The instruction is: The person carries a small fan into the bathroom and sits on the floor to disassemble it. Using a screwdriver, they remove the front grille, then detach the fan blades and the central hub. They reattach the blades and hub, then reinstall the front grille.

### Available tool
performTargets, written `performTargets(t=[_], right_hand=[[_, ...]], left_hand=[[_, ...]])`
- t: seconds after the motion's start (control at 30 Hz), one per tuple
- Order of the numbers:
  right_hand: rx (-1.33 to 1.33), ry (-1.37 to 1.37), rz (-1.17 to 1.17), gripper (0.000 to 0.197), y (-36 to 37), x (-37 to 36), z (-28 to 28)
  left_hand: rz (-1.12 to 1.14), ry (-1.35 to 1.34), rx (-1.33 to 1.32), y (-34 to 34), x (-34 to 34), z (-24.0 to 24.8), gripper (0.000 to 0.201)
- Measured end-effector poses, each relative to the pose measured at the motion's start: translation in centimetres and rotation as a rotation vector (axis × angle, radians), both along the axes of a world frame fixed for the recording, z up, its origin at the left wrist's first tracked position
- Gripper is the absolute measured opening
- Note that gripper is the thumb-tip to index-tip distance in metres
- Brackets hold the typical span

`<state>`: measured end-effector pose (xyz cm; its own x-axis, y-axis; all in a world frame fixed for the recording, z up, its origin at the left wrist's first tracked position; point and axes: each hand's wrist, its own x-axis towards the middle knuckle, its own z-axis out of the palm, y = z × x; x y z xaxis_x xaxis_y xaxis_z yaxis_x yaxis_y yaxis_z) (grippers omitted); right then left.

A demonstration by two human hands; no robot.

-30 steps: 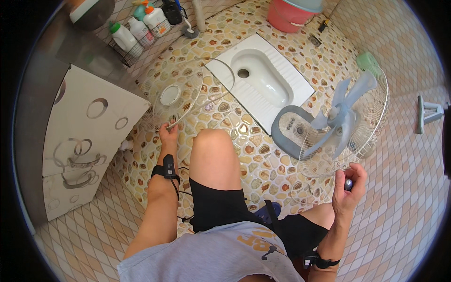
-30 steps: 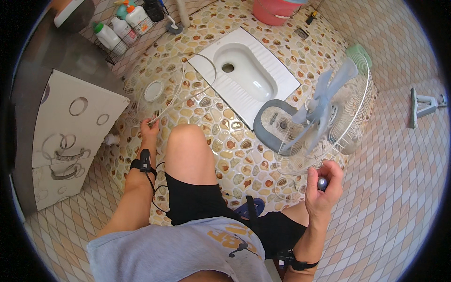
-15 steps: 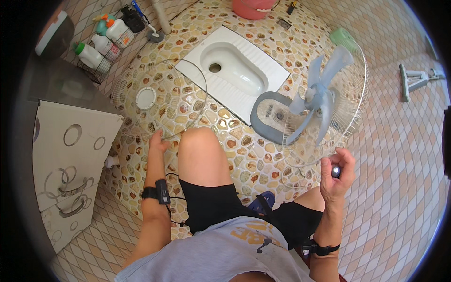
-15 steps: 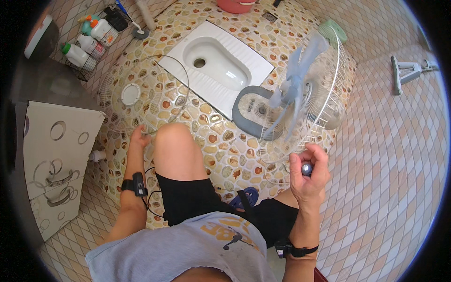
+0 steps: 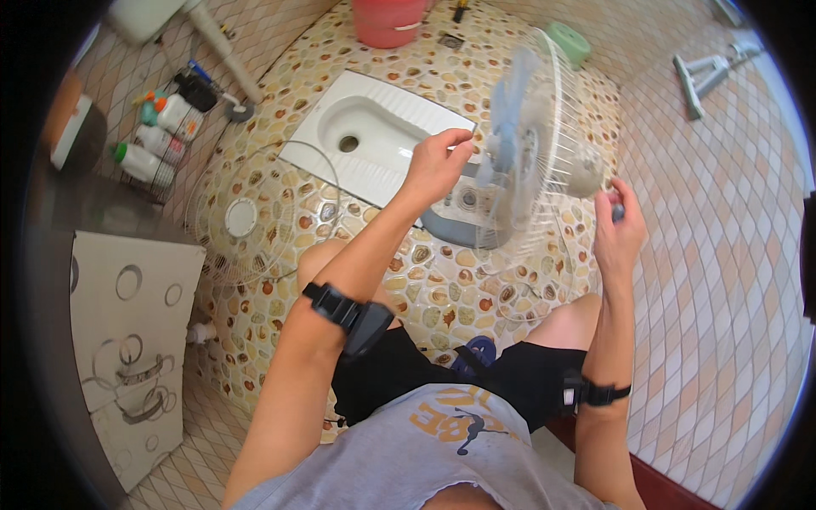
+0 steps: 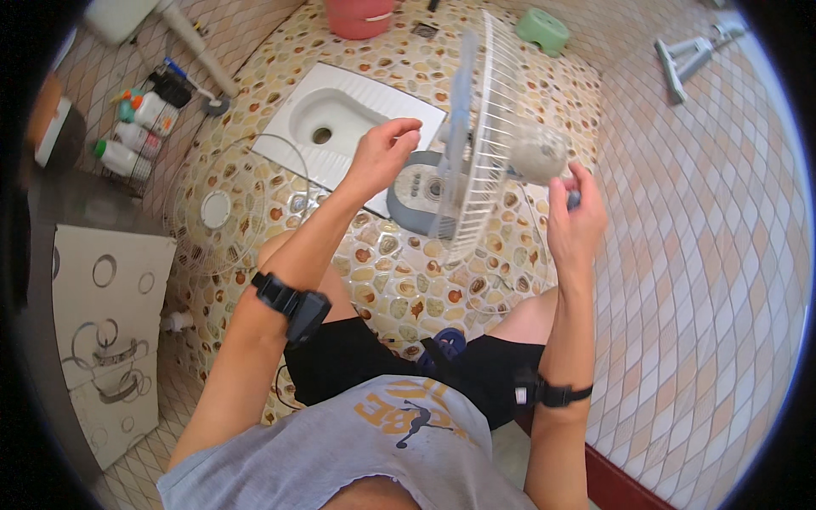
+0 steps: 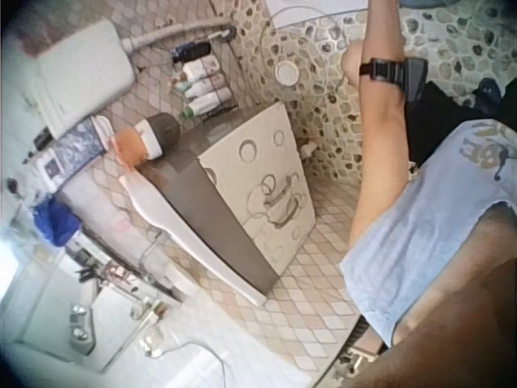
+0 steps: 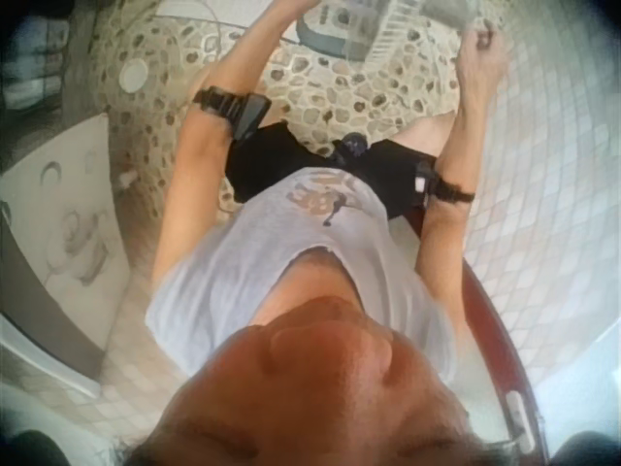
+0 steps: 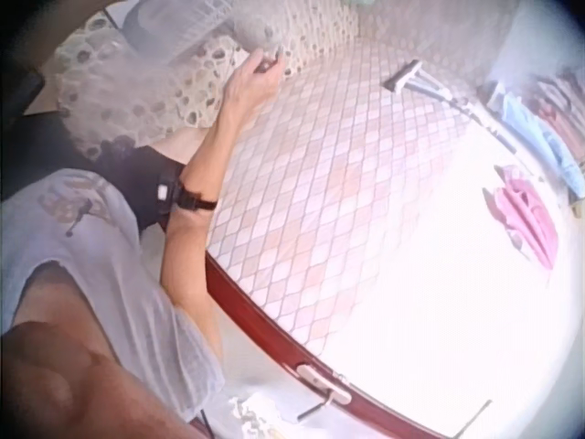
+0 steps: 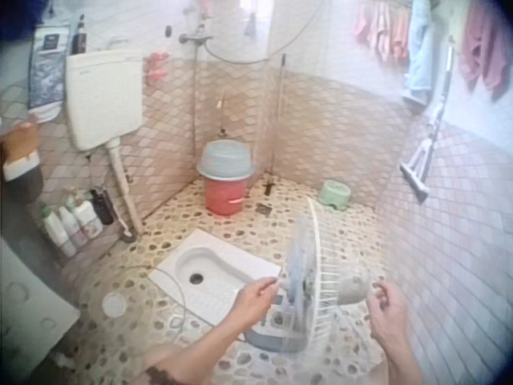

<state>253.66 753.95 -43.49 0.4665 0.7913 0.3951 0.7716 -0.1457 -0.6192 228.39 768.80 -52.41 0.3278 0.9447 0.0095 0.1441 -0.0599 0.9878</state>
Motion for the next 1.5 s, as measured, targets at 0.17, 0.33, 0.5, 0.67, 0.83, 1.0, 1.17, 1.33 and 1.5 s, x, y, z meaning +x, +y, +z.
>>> performTargets(t=[0.17, 0.33, 0.5, 0.67, 0.83, 1.0, 1.17, 1.33, 1.5], right_hand=[[-0.120, 0.694, -0.167, 0.031, -0.9, 4.4, -4.1], [-0.225, 1.036, -0.085, 0.029, -4.9, 2.6, -12.7], [-0.609, 1.164, -0.028, 0.033, -7.4, -4.6, -20.3], [-0.411, 1.538, -0.106, 0.044, -8.2, -9.6, -23.1], [-0.493, 1.579, 0.022, 0.040, -10.0, -8.8, -24.9], [-0.947, 0.291, 0.536, 0.027, -12.6, -11.8, -30.3], [-1.183, -0.327, 1.283, 0.019, -16.1, -18.6, -36.1], [-1.055, -0.260, 1.195, 0.042, -18.8, -20.8, -38.7], [-1.062, -0.336, 1.358, 0.042, -18.7, -20.0, -38.8]], left_hand=[[0.101, 0.096, 0.121, -0.2, 2.8, -2.6, 0.041], [-0.068, 0.363, -0.020, -6.4, -0.7, -6.2, 0.033], [-0.455, 0.565, -0.352, -15.2, -1.1, -10.7, 0.026], [-0.483, 0.229, -0.579, -20.2, 1.4, -12.4, 0.027], [-0.350, 0.147, -0.708, -20.0, 1.2, -11.7, 0.024], [-0.063, 0.259, -0.790, -18.4, -2.2, -9.8, 0.018], [0.191, -0.002, -0.900, -18.3, -4.8, -7.6, 0.018], [0.260, -0.096, -0.845, -19.6, -6.0, -7.0, 0.018], [0.235, -0.050, -0.769, -19.0, -6.5, -7.5, 0.021]])
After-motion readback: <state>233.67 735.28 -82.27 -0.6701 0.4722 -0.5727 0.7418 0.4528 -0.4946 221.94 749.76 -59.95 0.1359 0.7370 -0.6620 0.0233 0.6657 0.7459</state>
